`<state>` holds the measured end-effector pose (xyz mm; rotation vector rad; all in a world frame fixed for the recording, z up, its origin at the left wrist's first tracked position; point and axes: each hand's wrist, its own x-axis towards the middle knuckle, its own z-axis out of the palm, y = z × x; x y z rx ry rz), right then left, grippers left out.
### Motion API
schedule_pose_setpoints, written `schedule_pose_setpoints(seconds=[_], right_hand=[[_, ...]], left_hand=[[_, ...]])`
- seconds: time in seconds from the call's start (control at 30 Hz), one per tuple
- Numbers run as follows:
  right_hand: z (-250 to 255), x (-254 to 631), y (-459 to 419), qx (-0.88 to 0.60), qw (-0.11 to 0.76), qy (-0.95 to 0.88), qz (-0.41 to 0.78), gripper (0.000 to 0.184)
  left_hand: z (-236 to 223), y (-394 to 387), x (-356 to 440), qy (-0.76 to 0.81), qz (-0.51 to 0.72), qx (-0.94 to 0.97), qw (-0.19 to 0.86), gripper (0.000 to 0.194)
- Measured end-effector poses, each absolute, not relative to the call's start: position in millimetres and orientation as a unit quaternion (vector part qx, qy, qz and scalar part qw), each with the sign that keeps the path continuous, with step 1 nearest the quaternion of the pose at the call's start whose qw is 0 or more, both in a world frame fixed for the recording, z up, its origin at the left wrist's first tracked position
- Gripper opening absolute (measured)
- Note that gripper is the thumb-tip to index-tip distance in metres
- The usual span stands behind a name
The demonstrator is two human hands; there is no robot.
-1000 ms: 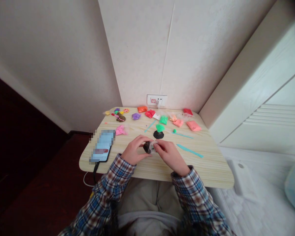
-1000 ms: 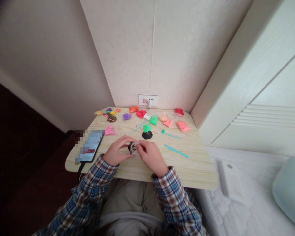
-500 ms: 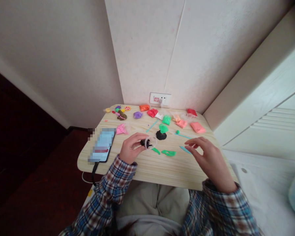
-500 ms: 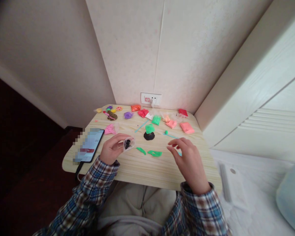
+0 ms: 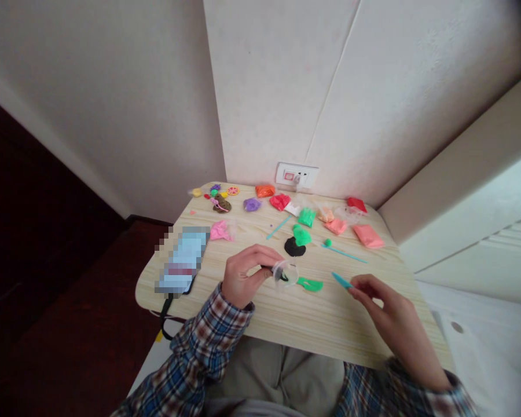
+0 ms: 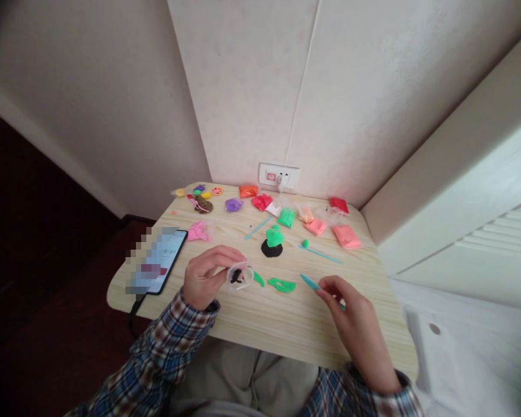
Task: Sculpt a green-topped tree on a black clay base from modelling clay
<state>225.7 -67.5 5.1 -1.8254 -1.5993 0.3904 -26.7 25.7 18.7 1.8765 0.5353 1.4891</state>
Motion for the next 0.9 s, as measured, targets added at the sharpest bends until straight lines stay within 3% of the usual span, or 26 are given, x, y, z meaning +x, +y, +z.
schedule_pose_setpoints(seconds=[0.17, 0.37, 0.5, 0.63, 0.8, 0.9], right_hand=[[68, 173, -65, -0.595, 0.381, -0.699, 0.106, 0.015], [91, 156, -51, -0.533, 0.302, -0.79, -0.029, 0.02], [87, 153, -48, -0.549, 0.255, -0.794, -0.053, 0.024], [80, 148, -48, -0.57, 0.28, -0.772, 0.015, 0.023], [71, 143, -45, -0.572, 0.341, -0.718, 0.202, 0.022], [68, 141, -42, -0.573, 0.334, -0.688, 0.294, 0.026]], left_hand=[[17, 25, -22, 0.205, 0.547, 0.717, 0.38, 0.01], [8, 23, -23, 0.241, 0.507, 0.677, 0.476, 0.017], [5, 20, -20, 0.241, 0.511, 0.62, 0.544, 0.021], [8, 20, -15, 0.226, 0.531, 0.58, 0.576, 0.022], [7, 23, -11, 0.199, 0.574, 0.533, 0.589, 0.026], [5, 24, -10, 0.207, 0.559, 0.512, 0.619, 0.029]])
